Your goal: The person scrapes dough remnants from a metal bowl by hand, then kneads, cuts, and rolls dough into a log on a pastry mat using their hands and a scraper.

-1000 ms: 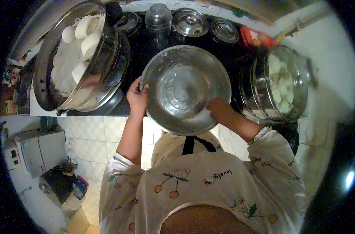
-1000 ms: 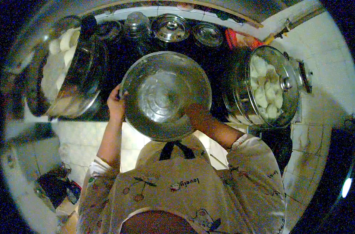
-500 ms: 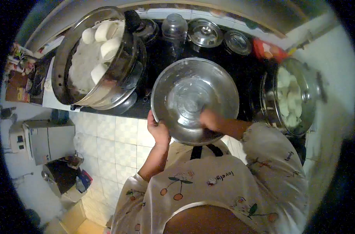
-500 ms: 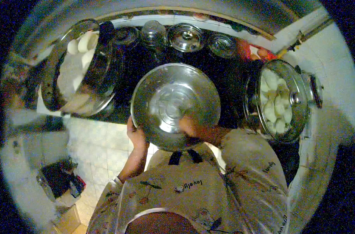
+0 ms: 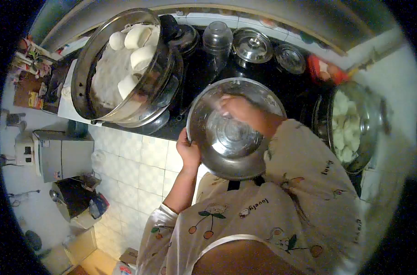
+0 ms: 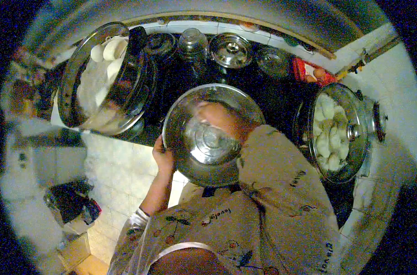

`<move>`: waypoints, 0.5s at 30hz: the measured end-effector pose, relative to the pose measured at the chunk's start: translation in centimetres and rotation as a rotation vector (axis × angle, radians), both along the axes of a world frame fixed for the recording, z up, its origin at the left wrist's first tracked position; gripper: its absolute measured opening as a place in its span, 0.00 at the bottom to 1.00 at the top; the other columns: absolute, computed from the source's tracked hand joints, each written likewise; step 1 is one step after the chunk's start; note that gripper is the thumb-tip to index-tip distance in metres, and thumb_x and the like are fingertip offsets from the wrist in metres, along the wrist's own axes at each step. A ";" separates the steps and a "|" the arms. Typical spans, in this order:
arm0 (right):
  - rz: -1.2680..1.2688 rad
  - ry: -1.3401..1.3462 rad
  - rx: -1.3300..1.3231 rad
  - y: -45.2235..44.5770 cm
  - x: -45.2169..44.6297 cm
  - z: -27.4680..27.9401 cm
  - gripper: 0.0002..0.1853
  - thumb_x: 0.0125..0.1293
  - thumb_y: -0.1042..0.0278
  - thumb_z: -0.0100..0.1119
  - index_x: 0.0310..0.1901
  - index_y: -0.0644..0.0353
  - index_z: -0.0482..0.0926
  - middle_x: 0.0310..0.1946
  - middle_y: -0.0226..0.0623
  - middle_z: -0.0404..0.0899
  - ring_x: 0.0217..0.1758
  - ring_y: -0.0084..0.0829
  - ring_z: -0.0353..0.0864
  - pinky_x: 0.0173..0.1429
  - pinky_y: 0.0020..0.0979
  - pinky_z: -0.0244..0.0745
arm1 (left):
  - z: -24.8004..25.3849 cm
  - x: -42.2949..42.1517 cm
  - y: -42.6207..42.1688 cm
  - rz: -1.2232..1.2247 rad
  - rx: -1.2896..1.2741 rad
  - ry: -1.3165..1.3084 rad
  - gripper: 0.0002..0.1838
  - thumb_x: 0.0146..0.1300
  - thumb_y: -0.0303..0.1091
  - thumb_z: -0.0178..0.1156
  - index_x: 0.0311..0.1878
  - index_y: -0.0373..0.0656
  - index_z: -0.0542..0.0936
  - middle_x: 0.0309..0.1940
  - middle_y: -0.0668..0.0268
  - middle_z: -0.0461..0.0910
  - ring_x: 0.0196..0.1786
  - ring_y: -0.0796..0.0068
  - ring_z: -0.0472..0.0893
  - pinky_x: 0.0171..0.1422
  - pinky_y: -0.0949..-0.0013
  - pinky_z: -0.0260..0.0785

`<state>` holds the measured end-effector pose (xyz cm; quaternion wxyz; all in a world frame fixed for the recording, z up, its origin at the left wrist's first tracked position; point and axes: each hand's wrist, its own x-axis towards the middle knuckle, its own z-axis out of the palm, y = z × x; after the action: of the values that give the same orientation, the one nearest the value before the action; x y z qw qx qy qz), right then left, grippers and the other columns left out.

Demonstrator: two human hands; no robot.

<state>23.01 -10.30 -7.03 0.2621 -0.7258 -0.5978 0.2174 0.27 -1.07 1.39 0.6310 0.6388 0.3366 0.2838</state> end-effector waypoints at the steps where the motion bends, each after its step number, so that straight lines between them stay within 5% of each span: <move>1: -0.097 -0.228 -0.033 -1.8 1.0 0.6 0.07 0.53 0.69 0.54 0.33 0.56 0.80 0.36 0.39 0.79 0.48 0.39 0.76 0.51 0.37 0.71 | 0.5 0.1 0.0 0.017 0.007 0.013 0.20 0.51 0.11 0.48 0.49 0.32 0.76 0.41 0.64 0.79 0.46 0.75 0.77 0.54 0.74 0.67; 6: -0.135 -0.500 -0.200 -10.4 -0.6 -0.2 0.05 0.51 0.71 0.57 0.31 0.61 0.79 0.36 0.44 0.79 0.38 0.41 0.79 0.42 0.37 0.73 | 0.0 0.3 0.1 0.037 -0.010 0.031 0.22 0.49 0.10 0.47 0.49 0.33 0.76 0.41 0.64 0.79 0.46 0.75 0.77 0.54 0.75 0.66; 9: -0.039 0.113 -0.173 -8.0 -3.9 6.4 0.08 0.49 0.72 0.61 0.33 0.60 0.80 0.33 0.45 0.78 0.37 0.42 0.79 0.42 0.38 0.73 | 0.0 0.5 0.1 0.037 0.015 -0.001 0.24 0.48 0.09 0.45 0.50 0.33 0.75 0.43 0.63 0.79 0.47 0.75 0.77 0.55 0.75 0.66; 10: -0.212 0.217 -0.213 -6.8 -4.9 7.6 0.08 0.48 0.73 0.63 0.33 0.57 0.81 0.35 0.45 0.77 0.42 0.44 0.77 0.45 0.37 0.72 | 0.0 0.6 0.1 0.027 0.005 -0.004 0.25 0.48 0.08 0.44 0.50 0.33 0.75 0.44 0.63 0.78 0.47 0.74 0.76 0.55 0.75 0.66; 13: -0.511 -0.189 0.173 -6.1 -5.4 4.8 0.07 0.49 0.74 0.62 0.32 0.57 0.81 0.37 0.45 0.77 0.45 0.45 0.75 0.46 0.36 0.71 | 0.0 0.3 0.1 0.020 -0.001 -0.006 0.25 0.48 0.07 0.43 0.51 0.33 0.74 0.45 0.63 0.78 0.48 0.74 0.76 0.56 0.74 0.65; 15: -0.529 -0.286 0.149 -6.0 -5.5 5.6 0.07 0.49 0.75 0.61 0.32 0.58 0.80 0.38 0.44 0.76 0.45 0.45 0.75 0.46 0.36 0.71 | -0.7 0.4 0.1 0.019 0.017 -0.011 0.25 0.47 0.07 0.42 0.50 0.33 0.74 0.45 0.62 0.77 0.48 0.73 0.76 0.56 0.74 0.65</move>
<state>17.47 -16.27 -1.40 0.2750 -0.8582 -0.4334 -0.0071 0.62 -1.00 0.74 0.6247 0.6392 0.3371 0.2960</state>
